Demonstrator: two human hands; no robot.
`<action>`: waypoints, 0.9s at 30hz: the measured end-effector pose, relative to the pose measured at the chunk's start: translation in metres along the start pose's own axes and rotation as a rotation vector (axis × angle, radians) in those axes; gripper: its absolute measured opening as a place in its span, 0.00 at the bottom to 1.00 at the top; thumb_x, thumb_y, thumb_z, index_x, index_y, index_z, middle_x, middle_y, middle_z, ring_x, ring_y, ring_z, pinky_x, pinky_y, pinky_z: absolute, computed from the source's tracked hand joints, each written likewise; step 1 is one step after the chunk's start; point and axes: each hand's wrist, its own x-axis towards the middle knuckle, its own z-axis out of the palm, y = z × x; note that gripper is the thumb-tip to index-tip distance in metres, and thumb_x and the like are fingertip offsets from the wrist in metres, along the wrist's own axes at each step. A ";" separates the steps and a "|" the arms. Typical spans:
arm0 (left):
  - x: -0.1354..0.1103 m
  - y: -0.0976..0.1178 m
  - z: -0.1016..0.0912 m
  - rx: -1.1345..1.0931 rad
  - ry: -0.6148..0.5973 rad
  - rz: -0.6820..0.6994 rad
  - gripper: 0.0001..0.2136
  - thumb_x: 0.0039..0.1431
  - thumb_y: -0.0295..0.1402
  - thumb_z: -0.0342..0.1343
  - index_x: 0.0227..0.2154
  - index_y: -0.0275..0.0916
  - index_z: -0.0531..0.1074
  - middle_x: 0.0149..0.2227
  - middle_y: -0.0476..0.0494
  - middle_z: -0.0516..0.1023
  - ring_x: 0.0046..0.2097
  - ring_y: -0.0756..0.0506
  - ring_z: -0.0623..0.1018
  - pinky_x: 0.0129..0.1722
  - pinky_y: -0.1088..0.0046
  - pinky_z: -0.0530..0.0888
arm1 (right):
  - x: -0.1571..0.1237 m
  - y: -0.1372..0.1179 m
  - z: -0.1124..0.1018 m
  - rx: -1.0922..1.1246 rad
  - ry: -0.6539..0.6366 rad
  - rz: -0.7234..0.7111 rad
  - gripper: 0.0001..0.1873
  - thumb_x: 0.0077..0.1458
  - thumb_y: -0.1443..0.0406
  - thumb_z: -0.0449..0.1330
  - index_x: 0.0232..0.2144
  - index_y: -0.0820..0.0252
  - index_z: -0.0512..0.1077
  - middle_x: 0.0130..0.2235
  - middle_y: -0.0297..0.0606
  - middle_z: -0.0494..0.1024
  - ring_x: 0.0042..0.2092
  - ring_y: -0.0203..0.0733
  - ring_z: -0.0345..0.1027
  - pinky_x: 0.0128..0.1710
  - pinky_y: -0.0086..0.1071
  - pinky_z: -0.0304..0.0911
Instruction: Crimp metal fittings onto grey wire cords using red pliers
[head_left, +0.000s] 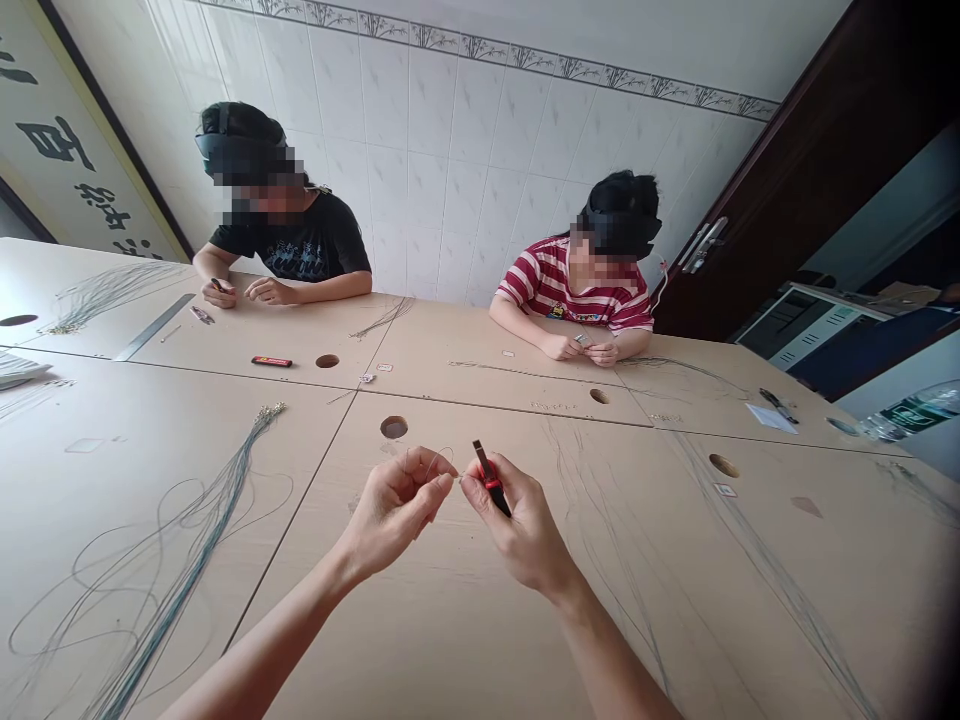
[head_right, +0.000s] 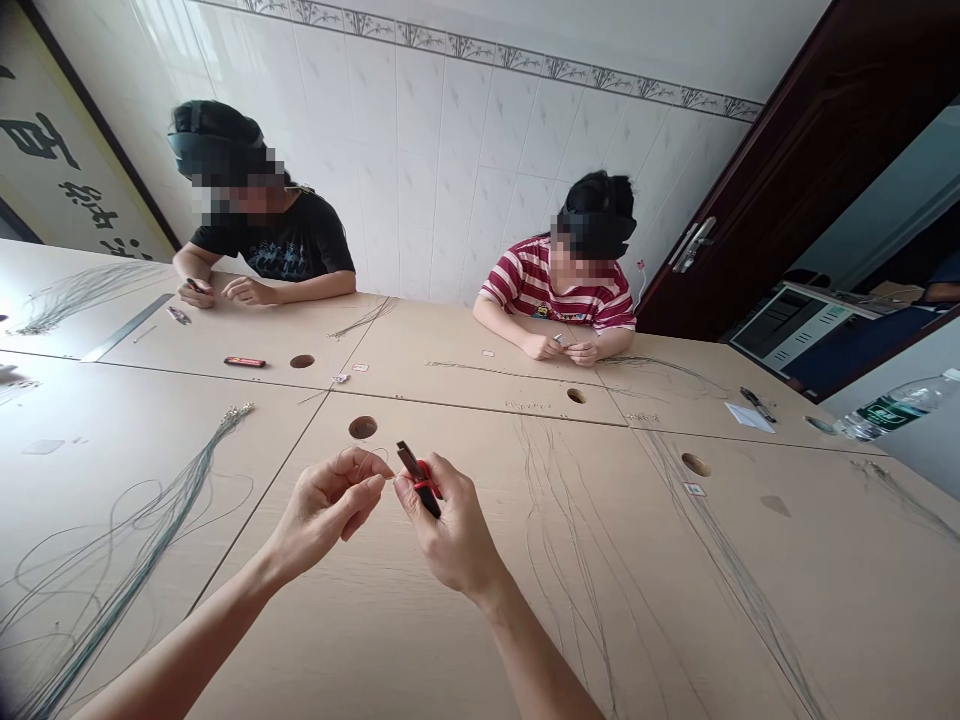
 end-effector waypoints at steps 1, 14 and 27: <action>0.000 0.000 0.000 -0.004 0.001 0.008 0.09 0.62 0.37 0.52 0.32 0.37 0.68 0.19 0.57 0.60 0.19 0.57 0.58 0.17 0.82 0.57 | 0.000 0.000 0.001 -0.007 0.000 -0.003 0.12 0.61 0.59 0.53 0.28 0.59 0.62 0.27 0.29 0.62 0.29 0.32 0.53 0.30 0.27 0.52; -0.001 -0.001 0.000 -0.017 -0.015 -0.015 0.11 0.63 0.41 0.52 0.30 0.38 0.66 0.16 0.59 0.59 0.18 0.57 0.57 0.16 0.82 0.56 | 0.002 0.006 -0.007 0.045 0.007 0.016 0.10 0.60 0.58 0.54 0.37 0.58 0.68 0.31 0.32 0.67 0.31 0.33 0.59 0.33 0.27 0.57; -0.003 -0.003 -0.002 -0.005 -0.077 -0.024 0.12 0.63 0.41 0.51 0.30 0.37 0.65 0.16 0.58 0.59 0.18 0.57 0.55 0.16 0.81 0.54 | 0.001 0.006 -0.007 -0.023 -0.040 -0.012 0.08 0.61 0.60 0.53 0.35 0.58 0.68 0.31 0.34 0.70 0.33 0.34 0.61 0.33 0.28 0.57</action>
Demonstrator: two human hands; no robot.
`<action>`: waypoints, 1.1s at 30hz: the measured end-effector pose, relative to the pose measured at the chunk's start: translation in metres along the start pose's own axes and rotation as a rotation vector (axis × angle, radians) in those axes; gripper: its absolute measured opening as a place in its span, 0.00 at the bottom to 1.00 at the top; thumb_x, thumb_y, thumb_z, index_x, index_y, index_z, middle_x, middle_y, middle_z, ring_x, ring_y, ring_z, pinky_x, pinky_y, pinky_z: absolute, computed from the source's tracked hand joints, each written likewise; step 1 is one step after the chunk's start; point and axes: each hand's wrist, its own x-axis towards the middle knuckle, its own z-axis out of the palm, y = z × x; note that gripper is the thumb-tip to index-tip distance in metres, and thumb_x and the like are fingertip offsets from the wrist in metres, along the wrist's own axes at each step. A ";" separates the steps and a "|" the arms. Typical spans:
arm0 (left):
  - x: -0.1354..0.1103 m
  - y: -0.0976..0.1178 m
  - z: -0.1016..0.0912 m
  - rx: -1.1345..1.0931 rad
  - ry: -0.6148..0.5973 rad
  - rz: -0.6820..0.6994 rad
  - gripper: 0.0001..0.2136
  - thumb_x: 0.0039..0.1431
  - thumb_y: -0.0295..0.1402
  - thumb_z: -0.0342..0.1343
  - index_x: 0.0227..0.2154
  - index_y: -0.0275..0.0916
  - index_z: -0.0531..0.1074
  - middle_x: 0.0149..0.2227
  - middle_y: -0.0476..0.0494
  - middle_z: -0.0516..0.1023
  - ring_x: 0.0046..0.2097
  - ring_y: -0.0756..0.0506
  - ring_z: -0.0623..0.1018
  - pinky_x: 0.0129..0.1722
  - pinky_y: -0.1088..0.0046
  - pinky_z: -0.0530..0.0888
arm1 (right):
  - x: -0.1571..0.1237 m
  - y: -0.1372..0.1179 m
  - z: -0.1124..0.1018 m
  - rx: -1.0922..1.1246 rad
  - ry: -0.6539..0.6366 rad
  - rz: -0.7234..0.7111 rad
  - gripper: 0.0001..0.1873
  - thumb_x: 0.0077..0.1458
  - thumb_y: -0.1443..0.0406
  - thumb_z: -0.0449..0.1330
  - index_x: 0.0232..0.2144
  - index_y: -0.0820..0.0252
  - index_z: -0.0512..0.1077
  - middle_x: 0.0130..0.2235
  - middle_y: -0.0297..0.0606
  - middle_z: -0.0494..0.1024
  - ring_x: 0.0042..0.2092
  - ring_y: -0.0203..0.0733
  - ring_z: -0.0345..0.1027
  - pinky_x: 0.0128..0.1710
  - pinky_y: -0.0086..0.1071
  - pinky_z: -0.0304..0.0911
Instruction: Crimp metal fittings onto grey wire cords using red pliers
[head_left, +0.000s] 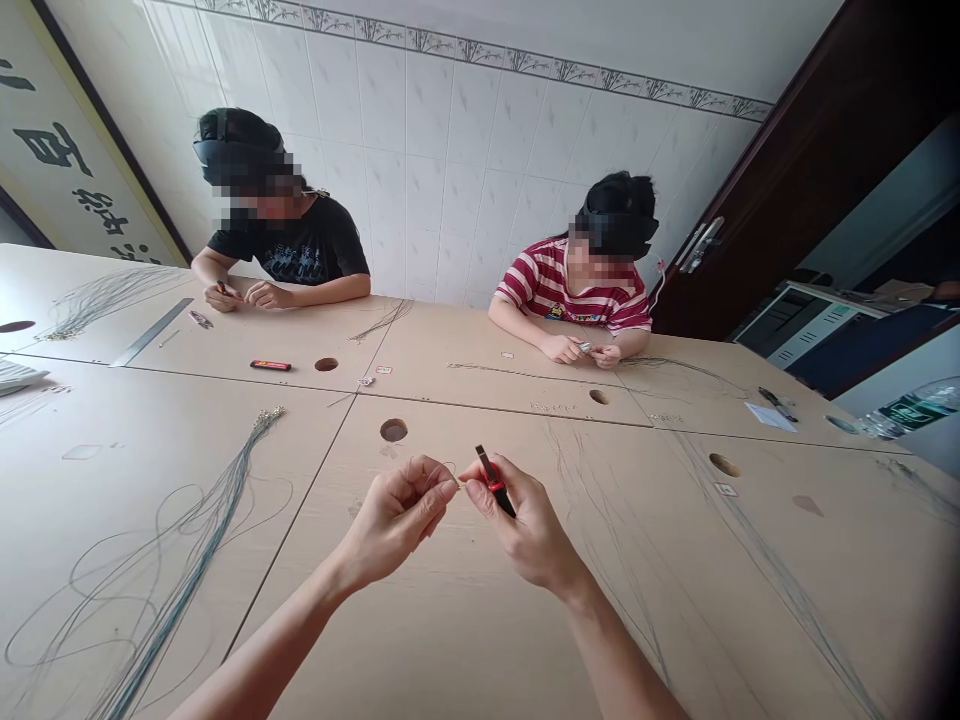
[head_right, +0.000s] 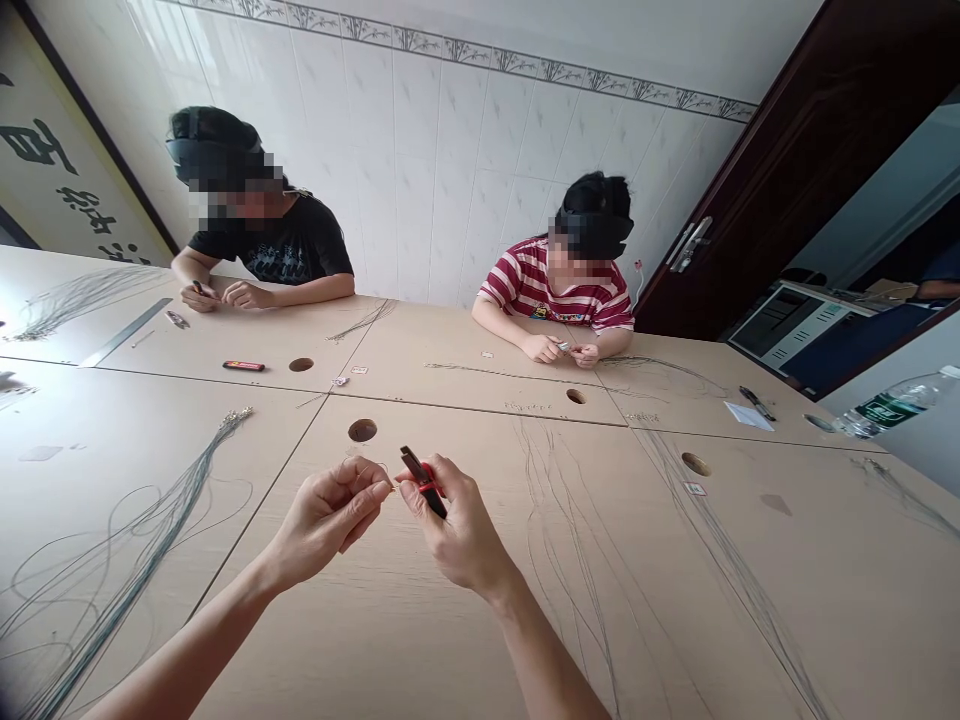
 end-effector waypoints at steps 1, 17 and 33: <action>0.000 0.000 0.000 0.004 0.001 0.000 0.12 0.63 0.41 0.50 0.30 0.37 0.65 0.16 0.58 0.59 0.18 0.57 0.55 0.16 0.80 0.54 | 0.000 0.000 0.000 -0.006 -0.002 -0.007 0.08 0.61 0.60 0.53 0.35 0.58 0.68 0.32 0.34 0.71 0.33 0.35 0.62 0.34 0.28 0.58; 0.000 0.003 -0.001 0.059 0.013 -0.004 0.12 0.63 0.40 0.50 0.28 0.37 0.65 0.17 0.58 0.59 0.19 0.56 0.56 0.17 0.79 0.55 | -0.001 0.006 0.002 -0.224 0.018 -0.125 0.07 0.61 0.65 0.51 0.29 0.57 0.60 0.29 0.32 0.63 0.32 0.37 0.56 0.35 0.31 0.56; 0.004 0.003 -0.009 0.157 0.038 -0.031 0.13 0.60 0.40 0.52 0.26 0.36 0.68 0.21 0.54 0.58 0.23 0.54 0.53 0.22 0.76 0.51 | 0.001 0.006 0.003 -0.200 0.034 -0.107 0.06 0.62 0.64 0.50 0.32 0.56 0.62 0.31 0.34 0.65 0.34 0.37 0.58 0.35 0.31 0.57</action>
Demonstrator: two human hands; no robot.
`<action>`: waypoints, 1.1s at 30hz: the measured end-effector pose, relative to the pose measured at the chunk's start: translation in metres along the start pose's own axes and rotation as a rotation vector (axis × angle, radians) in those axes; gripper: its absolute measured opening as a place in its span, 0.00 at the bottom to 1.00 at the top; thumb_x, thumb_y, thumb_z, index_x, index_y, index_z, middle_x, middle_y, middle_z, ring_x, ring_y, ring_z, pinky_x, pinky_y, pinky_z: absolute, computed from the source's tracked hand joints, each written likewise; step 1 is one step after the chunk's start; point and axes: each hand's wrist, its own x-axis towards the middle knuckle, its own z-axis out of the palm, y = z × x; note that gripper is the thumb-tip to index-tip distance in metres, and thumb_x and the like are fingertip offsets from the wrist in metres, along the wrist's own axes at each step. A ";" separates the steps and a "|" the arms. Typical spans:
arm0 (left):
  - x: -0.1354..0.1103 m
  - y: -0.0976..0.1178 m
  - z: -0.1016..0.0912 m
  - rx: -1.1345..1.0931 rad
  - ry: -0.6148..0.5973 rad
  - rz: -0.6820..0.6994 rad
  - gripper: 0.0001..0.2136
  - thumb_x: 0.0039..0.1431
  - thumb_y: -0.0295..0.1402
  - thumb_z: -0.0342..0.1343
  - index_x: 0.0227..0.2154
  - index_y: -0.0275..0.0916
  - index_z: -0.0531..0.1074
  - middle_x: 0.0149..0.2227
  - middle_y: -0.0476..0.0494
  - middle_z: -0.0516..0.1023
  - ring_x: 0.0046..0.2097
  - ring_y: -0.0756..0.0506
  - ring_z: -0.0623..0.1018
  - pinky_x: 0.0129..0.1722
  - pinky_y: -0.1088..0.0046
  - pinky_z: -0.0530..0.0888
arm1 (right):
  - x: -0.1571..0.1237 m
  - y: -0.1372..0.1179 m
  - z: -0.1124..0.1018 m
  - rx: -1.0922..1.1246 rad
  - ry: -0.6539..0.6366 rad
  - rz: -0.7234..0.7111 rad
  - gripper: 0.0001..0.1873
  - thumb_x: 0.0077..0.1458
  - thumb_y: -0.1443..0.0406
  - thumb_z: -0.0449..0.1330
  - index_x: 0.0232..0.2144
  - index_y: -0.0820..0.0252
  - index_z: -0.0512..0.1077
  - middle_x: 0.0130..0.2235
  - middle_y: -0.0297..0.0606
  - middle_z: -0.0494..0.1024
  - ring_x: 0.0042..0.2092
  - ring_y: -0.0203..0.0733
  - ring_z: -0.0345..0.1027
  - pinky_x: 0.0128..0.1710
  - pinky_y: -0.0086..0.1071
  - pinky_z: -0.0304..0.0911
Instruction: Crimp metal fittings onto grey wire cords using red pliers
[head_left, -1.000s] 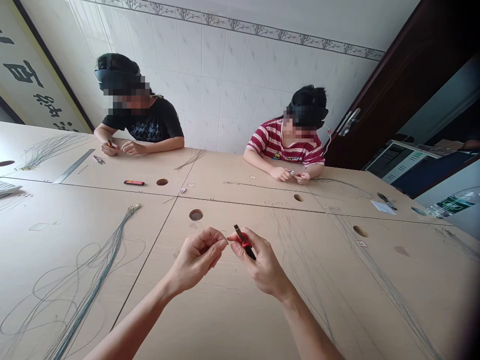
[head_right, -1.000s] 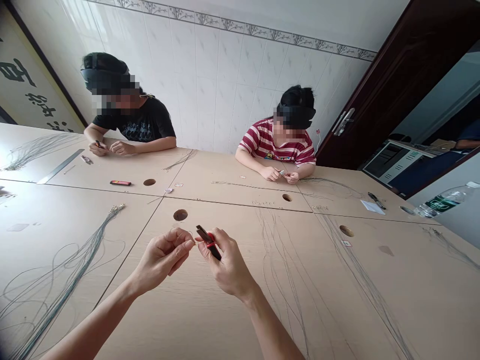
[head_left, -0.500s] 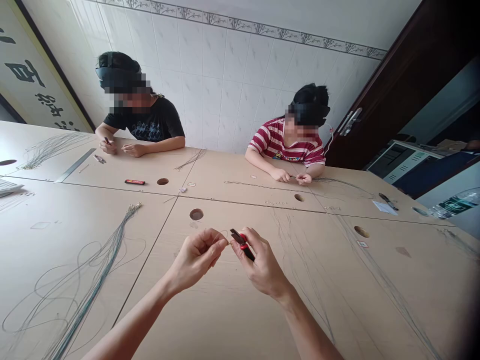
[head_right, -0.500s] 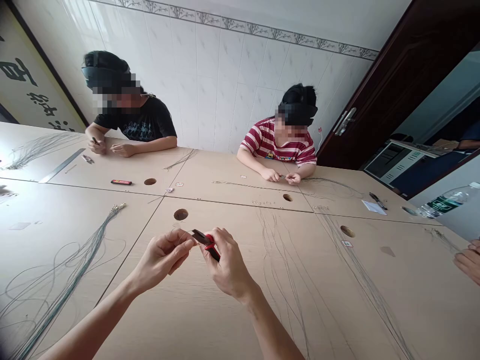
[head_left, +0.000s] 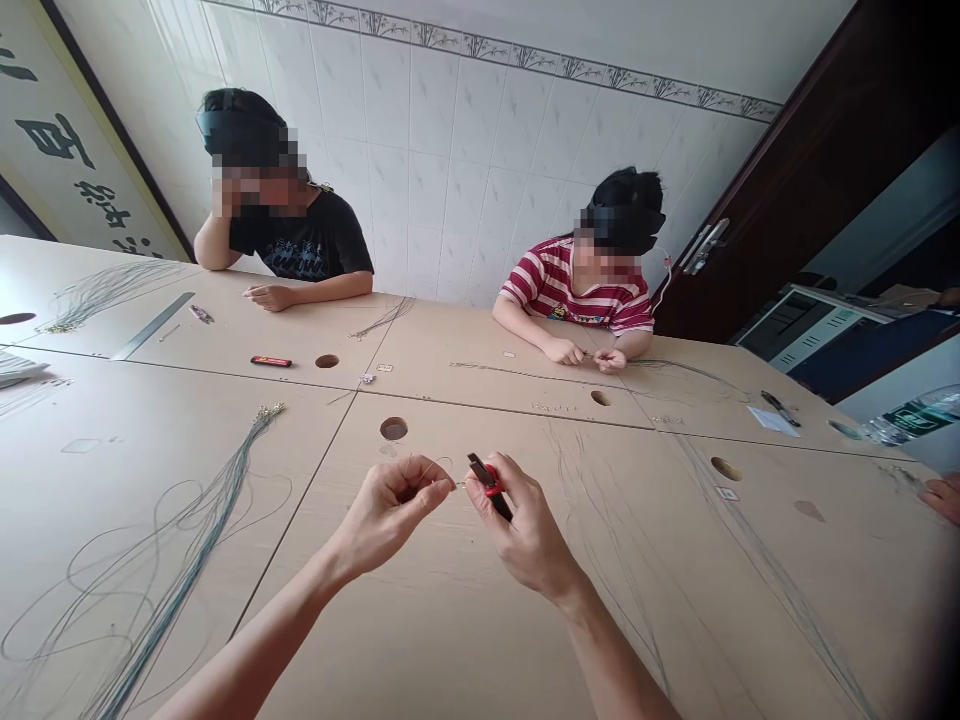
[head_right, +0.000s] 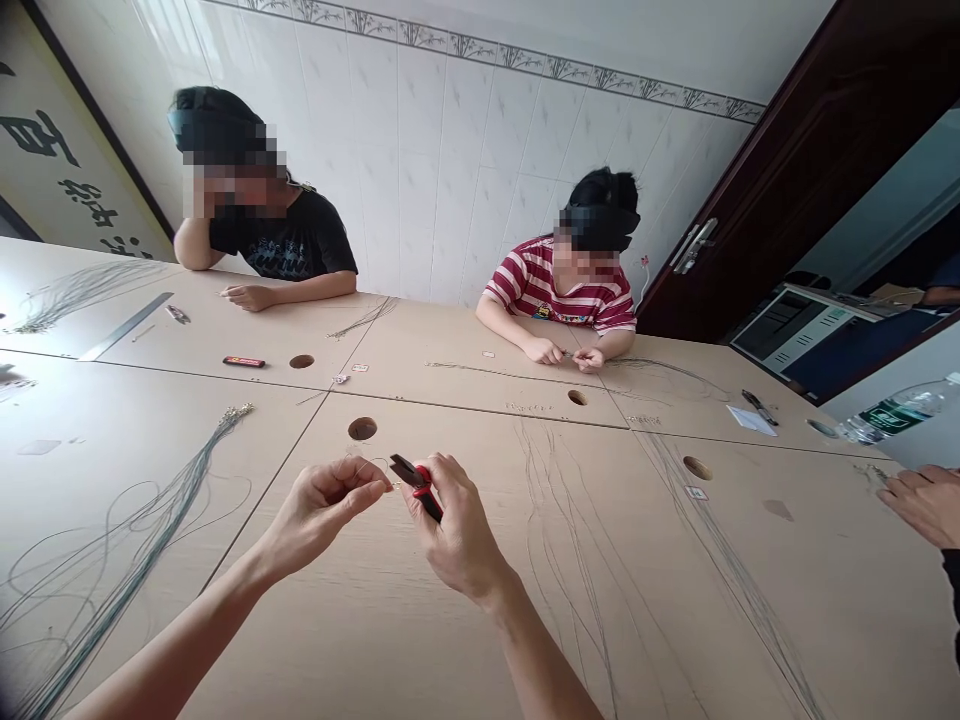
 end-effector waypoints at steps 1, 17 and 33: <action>0.000 0.000 0.000 0.004 0.006 0.001 0.13 0.60 0.40 0.52 0.26 0.36 0.69 0.21 0.53 0.59 0.24 0.53 0.54 0.22 0.75 0.52 | 0.001 0.000 0.000 -0.002 -0.004 -0.005 0.06 0.62 0.64 0.50 0.32 0.56 0.62 0.31 0.34 0.65 0.34 0.38 0.58 0.35 0.31 0.57; -0.002 -0.005 0.000 -0.068 0.097 -0.013 0.12 0.57 0.41 0.56 0.28 0.37 0.71 0.21 0.52 0.60 0.24 0.53 0.56 0.22 0.76 0.54 | -0.005 -0.002 -0.005 0.068 -0.014 0.112 0.09 0.61 0.59 0.52 0.31 0.57 0.63 0.30 0.33 0.65 0.30 0.35 0.58 0.31 0.29 0.58; 0.000 -0.012 0.007 0.009 0.174 0.040 0.10 0.58 0.40 0.55 0.28 0.38 0.71 0.20 0.52 0.61 0.23 0.53 0.57 0.21 0.76 0.55 | -0.002 -0.007 0.009 0.381 -0.062 0.233 0.14 0.61 0.55 0.53 0.29 0.58 0.62 0.25 0.29 0.57 0.27 0.32 0.48 0.27 0.28 0.50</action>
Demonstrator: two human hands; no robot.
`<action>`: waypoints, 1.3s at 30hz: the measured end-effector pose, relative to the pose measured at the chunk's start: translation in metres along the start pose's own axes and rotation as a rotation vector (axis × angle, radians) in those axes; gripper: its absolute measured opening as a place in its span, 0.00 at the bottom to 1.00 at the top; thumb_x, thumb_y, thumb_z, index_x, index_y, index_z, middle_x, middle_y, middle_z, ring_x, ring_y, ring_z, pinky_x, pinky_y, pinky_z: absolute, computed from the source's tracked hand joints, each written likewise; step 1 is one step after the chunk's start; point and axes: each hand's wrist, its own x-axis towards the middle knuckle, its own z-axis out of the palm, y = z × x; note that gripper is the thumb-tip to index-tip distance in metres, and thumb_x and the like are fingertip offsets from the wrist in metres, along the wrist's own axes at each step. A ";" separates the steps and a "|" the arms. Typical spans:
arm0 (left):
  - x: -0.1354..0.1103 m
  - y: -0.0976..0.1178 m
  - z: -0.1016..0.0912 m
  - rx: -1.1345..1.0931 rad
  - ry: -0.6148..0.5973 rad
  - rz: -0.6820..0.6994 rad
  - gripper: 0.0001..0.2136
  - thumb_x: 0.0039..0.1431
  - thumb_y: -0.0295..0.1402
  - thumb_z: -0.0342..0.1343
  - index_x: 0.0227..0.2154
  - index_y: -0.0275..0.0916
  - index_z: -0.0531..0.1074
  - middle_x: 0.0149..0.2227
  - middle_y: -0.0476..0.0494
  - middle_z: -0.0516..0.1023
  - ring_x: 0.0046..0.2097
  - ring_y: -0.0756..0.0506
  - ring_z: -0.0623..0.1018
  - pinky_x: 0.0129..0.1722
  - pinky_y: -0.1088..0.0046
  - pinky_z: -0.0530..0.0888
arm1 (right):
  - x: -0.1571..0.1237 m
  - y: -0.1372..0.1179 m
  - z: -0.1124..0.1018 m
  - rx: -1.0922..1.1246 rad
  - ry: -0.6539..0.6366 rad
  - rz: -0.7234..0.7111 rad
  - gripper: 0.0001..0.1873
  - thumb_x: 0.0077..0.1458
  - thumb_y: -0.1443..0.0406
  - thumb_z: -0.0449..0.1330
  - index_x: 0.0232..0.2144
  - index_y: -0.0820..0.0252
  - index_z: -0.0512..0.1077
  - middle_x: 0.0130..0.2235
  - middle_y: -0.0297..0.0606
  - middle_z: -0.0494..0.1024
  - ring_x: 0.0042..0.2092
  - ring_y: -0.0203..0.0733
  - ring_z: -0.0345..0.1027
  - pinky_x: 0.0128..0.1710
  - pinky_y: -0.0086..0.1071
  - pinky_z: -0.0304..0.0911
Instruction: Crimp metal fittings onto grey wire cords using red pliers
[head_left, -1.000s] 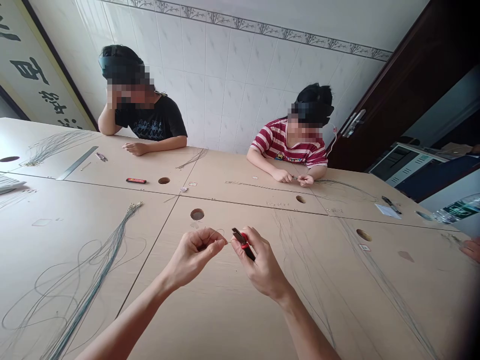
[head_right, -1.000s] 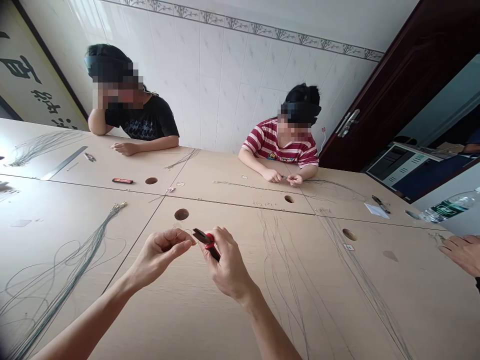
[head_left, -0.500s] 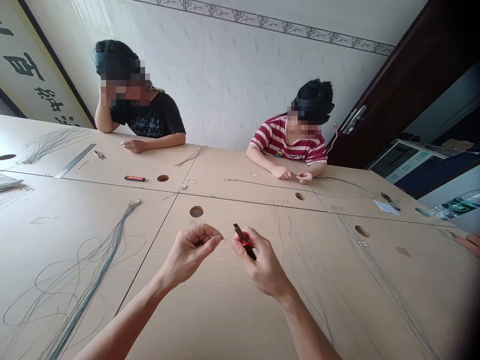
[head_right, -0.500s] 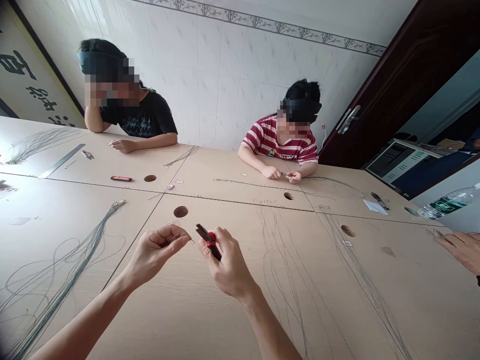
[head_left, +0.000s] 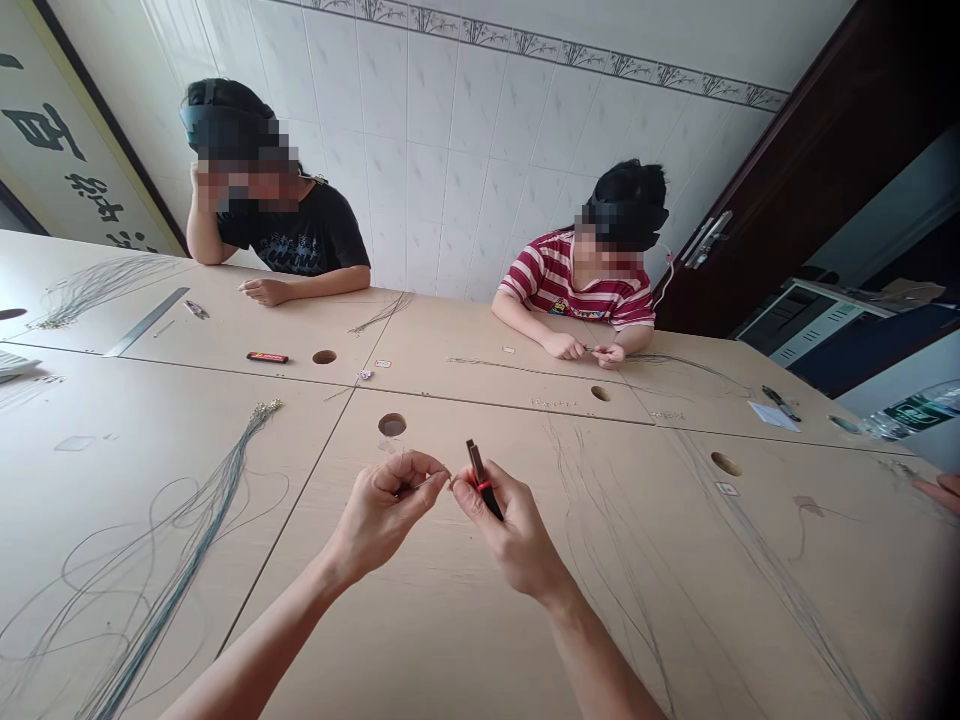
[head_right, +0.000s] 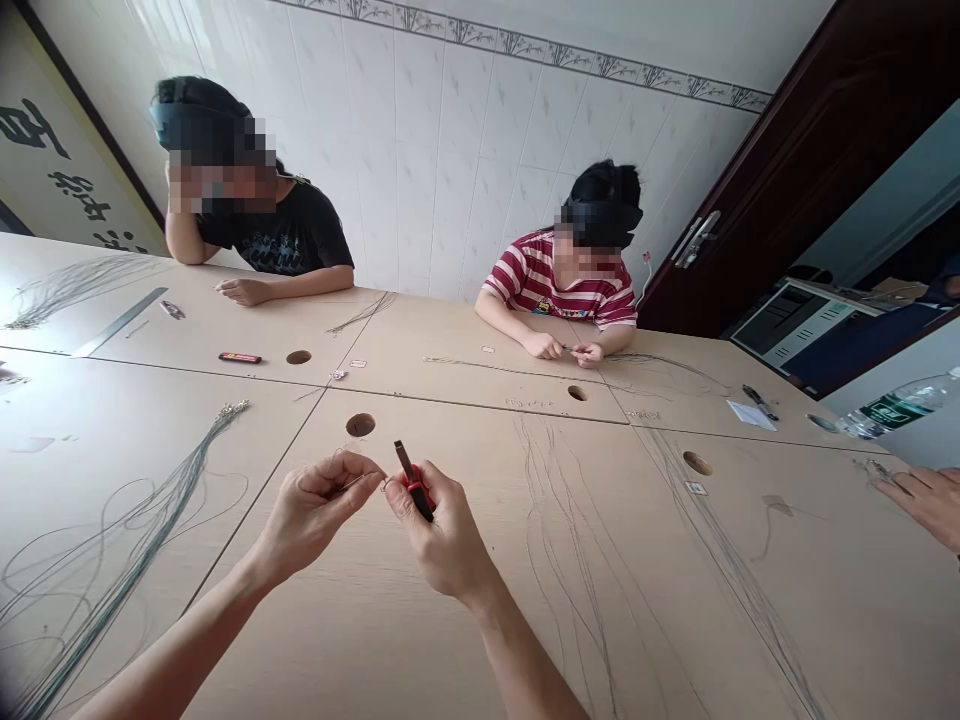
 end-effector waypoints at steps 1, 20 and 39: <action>0.000 0.000 0.000 0.009 0.010 0.007 0.10 0.58 0.40 0.55 0.28 0.38 0.72 0.20 0.53 0.60 0.23 0.53 0.56 0.21 0.76 0.54 | 0.000 0.001 0.000 0.006 -0.002 0.004 0.14 0.61 0.55 0.53 0.29 0.58 0.62 0.25 0.29 0.57 0.27 0.32 0.48 0.27 0.28 0.50; -0.001 0.000 0.002 0.075 0.052 0.149 0.07 0.60 0.36 0.55 0.29 0.40 0.73 0.19 0.54 0.59 0.22 0.53 0.56 0.21 0.77 0.55 | 0.001 0.005 0.006 0.088 0.034 0.003 0.13 0.60 0.57 0.56 0.29 0.59 0.64 0.26 0.28 0.58 0.28 0.31 0.49 0.28 0.27 0.50; -0.032 0.019 -0.054 -0.223 0.340 -0.097 0.08 0.56 0.36 0.59 0.35 0.40 0.78 0.42 0.43 0.80 0.42 0.45 0.79 0.43 0.74 0.75 | 0.011 0.025 -0.004 -0.388 0.217 -0.270 0.06 0.60 0.65 0.53 0.30 0.56 0.61 0.30 0.33 0.68 0.34 0.37 0.62 0.35 0.30 0.60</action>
